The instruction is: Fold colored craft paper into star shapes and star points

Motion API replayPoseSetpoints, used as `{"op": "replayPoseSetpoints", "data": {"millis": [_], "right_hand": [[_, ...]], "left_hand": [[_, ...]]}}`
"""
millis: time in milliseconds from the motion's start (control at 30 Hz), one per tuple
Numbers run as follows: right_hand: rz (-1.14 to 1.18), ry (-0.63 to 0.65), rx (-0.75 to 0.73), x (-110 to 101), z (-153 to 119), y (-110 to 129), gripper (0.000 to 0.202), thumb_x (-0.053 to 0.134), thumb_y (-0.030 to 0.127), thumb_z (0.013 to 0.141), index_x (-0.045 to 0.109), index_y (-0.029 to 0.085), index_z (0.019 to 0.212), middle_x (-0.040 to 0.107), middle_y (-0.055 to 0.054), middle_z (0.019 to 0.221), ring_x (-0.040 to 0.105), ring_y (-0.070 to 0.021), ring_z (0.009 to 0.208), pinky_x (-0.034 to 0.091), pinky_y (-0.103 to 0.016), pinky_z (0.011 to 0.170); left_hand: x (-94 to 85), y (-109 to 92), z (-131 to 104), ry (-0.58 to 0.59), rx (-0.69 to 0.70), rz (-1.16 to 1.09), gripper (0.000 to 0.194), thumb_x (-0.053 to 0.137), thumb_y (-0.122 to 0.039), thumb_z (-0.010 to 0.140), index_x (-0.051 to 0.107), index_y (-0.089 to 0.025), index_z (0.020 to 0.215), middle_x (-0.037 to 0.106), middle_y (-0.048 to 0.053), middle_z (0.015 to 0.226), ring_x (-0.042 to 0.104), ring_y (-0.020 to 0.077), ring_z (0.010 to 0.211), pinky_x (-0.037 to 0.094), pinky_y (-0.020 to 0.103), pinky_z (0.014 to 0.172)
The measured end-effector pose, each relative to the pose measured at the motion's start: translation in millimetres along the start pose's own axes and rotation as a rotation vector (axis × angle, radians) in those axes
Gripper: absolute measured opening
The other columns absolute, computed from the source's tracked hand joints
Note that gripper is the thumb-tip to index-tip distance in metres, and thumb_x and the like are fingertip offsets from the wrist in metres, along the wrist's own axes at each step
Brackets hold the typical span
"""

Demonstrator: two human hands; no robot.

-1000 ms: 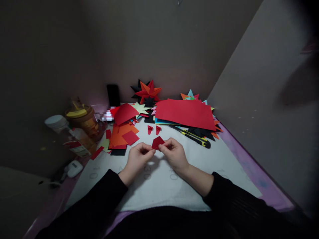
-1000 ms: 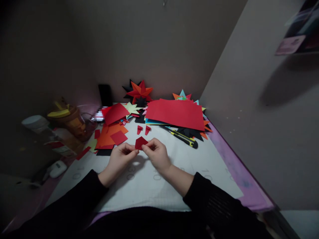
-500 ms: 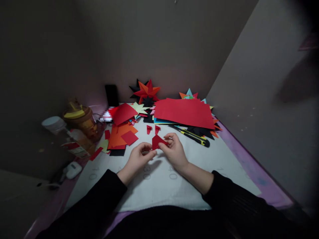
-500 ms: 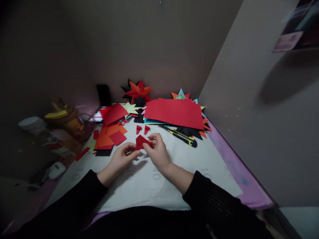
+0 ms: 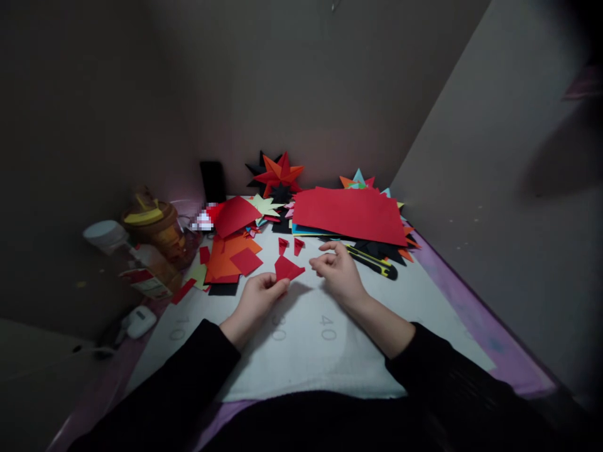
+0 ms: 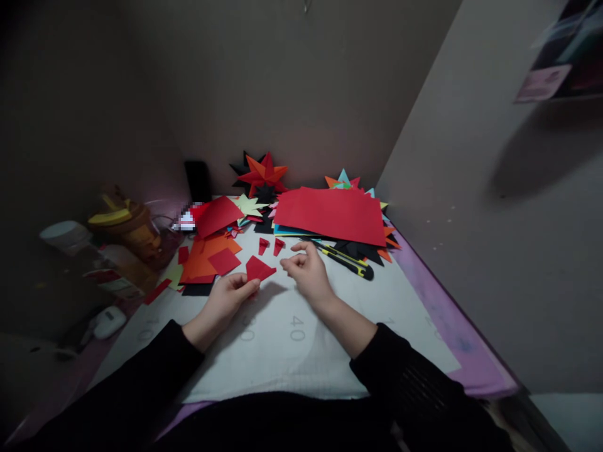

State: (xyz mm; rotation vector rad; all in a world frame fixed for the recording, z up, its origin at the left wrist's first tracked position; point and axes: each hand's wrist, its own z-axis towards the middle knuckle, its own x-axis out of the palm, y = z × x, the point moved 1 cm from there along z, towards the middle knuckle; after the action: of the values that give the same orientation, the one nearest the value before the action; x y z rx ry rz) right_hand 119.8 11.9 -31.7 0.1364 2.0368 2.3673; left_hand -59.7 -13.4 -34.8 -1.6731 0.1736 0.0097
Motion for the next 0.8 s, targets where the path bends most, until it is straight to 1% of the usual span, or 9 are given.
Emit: {"op": "replayPoseSetpoints", "data": {"millis": [33, 100, 200, 267, 333, 467, 600, 700, 800], "right_hand": [[0.006, -0.019, -0.023, -1.1, 0.7, -0.5, 0.032, 0.066, 0.031, 0.071, 0.045, 0.022, 0.093, 0.055, 0.008, 0.057, 0.050, -0.0115, 0.052, 0.041, -0.024, 0.054], [-0.023, -0.007, -0.088, -0.2, -1.5, 0.4, 0.026, 0.063, 0.031, 0.074, 0.049, 0.022, 0.093, 0.055, 0.005, 0.064, 0.052, -0.0120, 0.058, 0.042, -0.025, 0.058], [-0.185, 0.120, -0.209, 5.5, -9.4, 6.3, 0.012, 0.062, 0.027, 0.075, 0.058, 0.021, 0.085, 0.057, -0.001, 0.082, 0.055, -0.0144, 0.074, 0.043, -0.026, 0.064], [-0.275, 0.199, -0.245, 8.4, -13.6, 10.4, 0.003, 0.061, 0.023, 0.075, 0.060, 0.021, 0.077, 0.056, -0.003, 0.089, 0.056, -0.0162, 0.083, 0.043, -0.026, 0.066], [-0.292, 0.231, -0.228, 9.0, -15.0, 12.2, 0.002, 0.060, 0.020, 0.074, 0.059, 0.020, 0.073, 0.057, -0.003, 0.088, 0.056, -0.0167, 0.085, 0.044, -0.027, 0.067], [-0.220, 0.241, -0.125, 7.3, -13.9, 8.5, 0.002, 0.060, 0.021, 0.074, 0.059, 0.019, 0.073, 0.061, -0.002, 0.080, 0.058, -0.0153, 0.076, 0.046, -0.029, 0.069], [-0.180, 0.212, -0.060, 7.3, -15.2, 4.8, 0.007, 0.063, 0.024, 0.071, 0.060, 0.018, 0.069, 0.065, -0.002, 0.073, 0.059, -0.0151, 0.069, 0.047, -0.029, 0.066], [-0.190, 0.157, -0.059, 8.4, -17.3, 4.9, 0.008, 0.065, 0.024, 0.069, 0.061, 0.018, 0.065, 0.066, -0.002, 0.069, 0.059, -0.0149, 0.065, 0.048, -0.028, 0.062], [-0.206, 0.145, -0.056, 9.5, -18.7, 5.5, 0.008, 0.065, 0.025, 0.069, 0.062, 0.018, 0.064, 0.065, -0.002, 0.066, 0.059, -0.0147, 0.062, 0.048, -0.028, 0.060]], "left_hand": [[-0.2, 0.3, 0.5, -0.010, -0.007, -0.018, 0.033, 0.066, -0.043, 0.070, 0.055, -0.014, 0.057, 0.052, -0.001, 0.050, 0.039, 0.0071, 0.044, 0.027, 0.020, 0.043], [-0.6, -0.1, 0.4, -0.014, -0.001, -0.012, 0.033, 0.065, -0.043, 0.071, 0.056, -0.014, 0.058, 0.052, 0.000, 0.051, 0.040, 0.0075, 0.045, 0.028, 0.021, 0.044], [-0.9, -3.2, -2.2, 0.001, 0.069, 0.097, 0.032, 0.063, -0.040, 0.073, 0.055, -0.014, 0.057, 0.050, -0.002, 0.050, 0.039, 0.0078, 0.046, 0.027, 0.021, 0.045], [-1.0, -5.7, -4.5, 0.011, 0.138, 0.180, 0.031, 0.062, -0.038, 0.074, 0.053, -0.015, 0.055, 0.048, -0.003, 0.050, 0.037, 0.0083, 0.048, 0.027, 0.021, 0.047], [-1.0, -7.4, -6.2, 0.015, 0.181, 0.226, 0.031, 0.062, -0.037, 0.074, 0.052, -0.016, 0.054, 0.046, -0.003, 0.050, 0.037, 0.0087, 0.049, 0.026, 0.022, 0.048], [-1.1, -9.0, -7.4, 0.019, 0.190, 0.255, 0.028, 0.061, -0.035, 0.074, 0.052, -0.016, 0.056, 0.045, -0.004, 0.052, 0.037, 0.0091, 0.051, 0.027, 0.022, 0.049], [-0.6, -9.7, -7.5, 0.011, 0.200, 0.276, 0.027, 0.061, -0.034, 0.074, 0.053, -0.015, 0.057, 0.047, -0.003, 0.053, 0.039, 0.0100, 0.052, 0.028, 0.022, 0.050], [0.7, -9.4, -7.7, 0.032, 0.198, 0.252, 0.023, 0.061, -0.034, 0.074, 0.058, -0.015, 0.062, 0.052, -0.001, 0.057, 0.043, 0.0114, 0.054, 0.031, 0.023, 0.052], [1.9, -8.8, -8.2, 0.047, 0.192, 0.202, 0.020, 0.061, -0.033, 0.074, 0.064, -0.015, 0.069, 0.059, 0.003, 0.063, 0.048, 0.0135, 0.058, 0.035, 0.025, 0.054]]}}
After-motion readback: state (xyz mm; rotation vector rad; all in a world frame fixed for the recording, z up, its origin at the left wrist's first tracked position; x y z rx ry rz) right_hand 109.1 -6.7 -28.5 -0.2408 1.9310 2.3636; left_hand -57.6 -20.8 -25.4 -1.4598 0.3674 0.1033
